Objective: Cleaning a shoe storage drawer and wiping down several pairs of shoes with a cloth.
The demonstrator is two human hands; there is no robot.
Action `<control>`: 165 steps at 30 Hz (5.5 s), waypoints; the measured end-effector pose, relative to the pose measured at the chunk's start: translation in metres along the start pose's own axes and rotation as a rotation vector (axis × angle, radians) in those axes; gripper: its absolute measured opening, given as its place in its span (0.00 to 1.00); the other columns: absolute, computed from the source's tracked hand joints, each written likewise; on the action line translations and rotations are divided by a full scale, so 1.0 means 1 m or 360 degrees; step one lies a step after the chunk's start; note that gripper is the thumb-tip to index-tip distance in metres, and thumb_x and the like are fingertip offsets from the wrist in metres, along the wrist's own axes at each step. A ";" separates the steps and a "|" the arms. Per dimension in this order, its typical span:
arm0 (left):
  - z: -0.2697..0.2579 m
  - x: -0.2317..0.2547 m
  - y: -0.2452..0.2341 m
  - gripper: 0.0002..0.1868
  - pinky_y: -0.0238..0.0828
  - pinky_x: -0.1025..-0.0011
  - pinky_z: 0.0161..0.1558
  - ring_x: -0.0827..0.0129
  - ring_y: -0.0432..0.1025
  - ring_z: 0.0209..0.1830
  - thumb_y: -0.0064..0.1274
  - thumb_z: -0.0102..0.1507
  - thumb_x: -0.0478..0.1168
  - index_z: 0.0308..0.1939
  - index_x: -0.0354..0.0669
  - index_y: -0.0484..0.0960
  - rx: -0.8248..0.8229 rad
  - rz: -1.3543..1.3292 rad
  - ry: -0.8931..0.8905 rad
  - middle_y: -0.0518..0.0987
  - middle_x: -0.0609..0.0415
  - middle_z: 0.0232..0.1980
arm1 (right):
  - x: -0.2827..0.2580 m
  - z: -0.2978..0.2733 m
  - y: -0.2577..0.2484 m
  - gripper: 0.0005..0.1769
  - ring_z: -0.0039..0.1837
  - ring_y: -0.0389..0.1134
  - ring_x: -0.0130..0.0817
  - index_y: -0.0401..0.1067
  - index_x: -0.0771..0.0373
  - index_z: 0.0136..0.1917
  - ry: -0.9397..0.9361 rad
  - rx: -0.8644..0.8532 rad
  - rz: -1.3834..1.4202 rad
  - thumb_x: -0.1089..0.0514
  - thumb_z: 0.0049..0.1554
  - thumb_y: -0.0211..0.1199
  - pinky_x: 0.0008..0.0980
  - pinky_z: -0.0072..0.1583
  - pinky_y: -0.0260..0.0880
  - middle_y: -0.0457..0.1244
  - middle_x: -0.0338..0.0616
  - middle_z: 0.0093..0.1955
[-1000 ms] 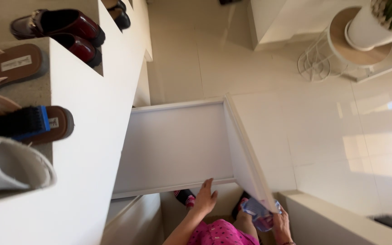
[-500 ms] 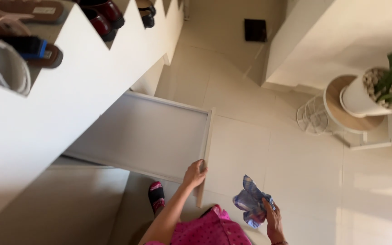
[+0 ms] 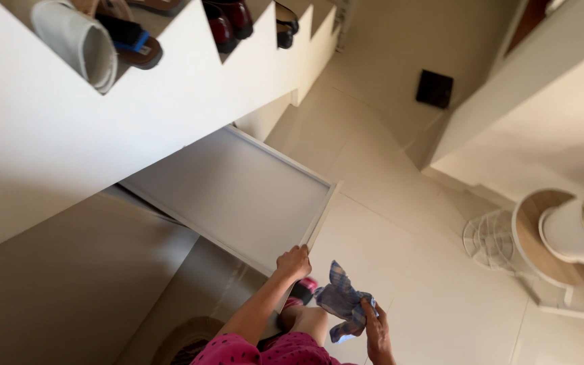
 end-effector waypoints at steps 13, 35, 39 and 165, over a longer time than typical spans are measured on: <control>0.076 0.012 0.003 0.22 0.74 0.46 0.57 0.45 0.75 0.61 0.55 0.61 0.43 0.58 0.41 0.80 -0.0146 -0.0021 -0.0221 0.78 0.40 0.61 | -0.167 0.097 0.037 0.23 0.55 0.68 0.37 0.71 0.71 0.65 -0.0235 -0.0359 -0.0412 0.58 0.58 0.61 0.34 0.57 0.67 0.68 0.49 0.54; 0.151 0.114 -0.023 0.14 0.76 0.52 0.54 0.45 0.77 0.55 0.51 0.61 0.39 0.47 0.36 0.84 0.0412 -0.0830 -0.0783 0.81 0.39 0.54 | -0.386 0.352 0.059 0.36 0.55 0.69 0.44 0.69 0.70 0.64 -0.0279 -0.1050 -0.0338 0.75 0.43 0.43 0.37 0.57 0.70 0.66 0.52 0.54; 0.135 0.136 -0.017 0.13 0.75 0.54 0.56 0.50 0.77 0.55 0.50 0.60 0.37 0.46 0.44 0.84 0.0570 -0.1042 -0.0879 0.83 0.44 0.52 | -0.413 0.396 0.088 0.33 0.51 0.68 0.41 0.71 0.68 0.63 -0.0311 -0.1093 -0.0515 0.76 0.45 0.43 0.36 0.52 0.70 0.67 0.49 0.51; -0.019 0.148 -0.079 0.05 0.76 0.74 0.37 0.74 0.75 0.32 0.56 0.64 0.32 0.43 0.35 0.80 0.3397 -0.2359 -0.1301 0.79 0.54 0.35 | -0.383 0.021 0.405 0.09 0.44 0.64 0.27 0.69 0.68 0.54 -0.1427 -0.3440 -0.1211 0.66 0.60 0.58 0.31 0.46 0.68 0.65 0.46 0.41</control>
Point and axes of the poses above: each hand's wrist, its own z-axis towards the middle knuckle, its own y-axis out of the palm, x = y × z, the point moved 5 cm from there along z, towards the middle knuckle
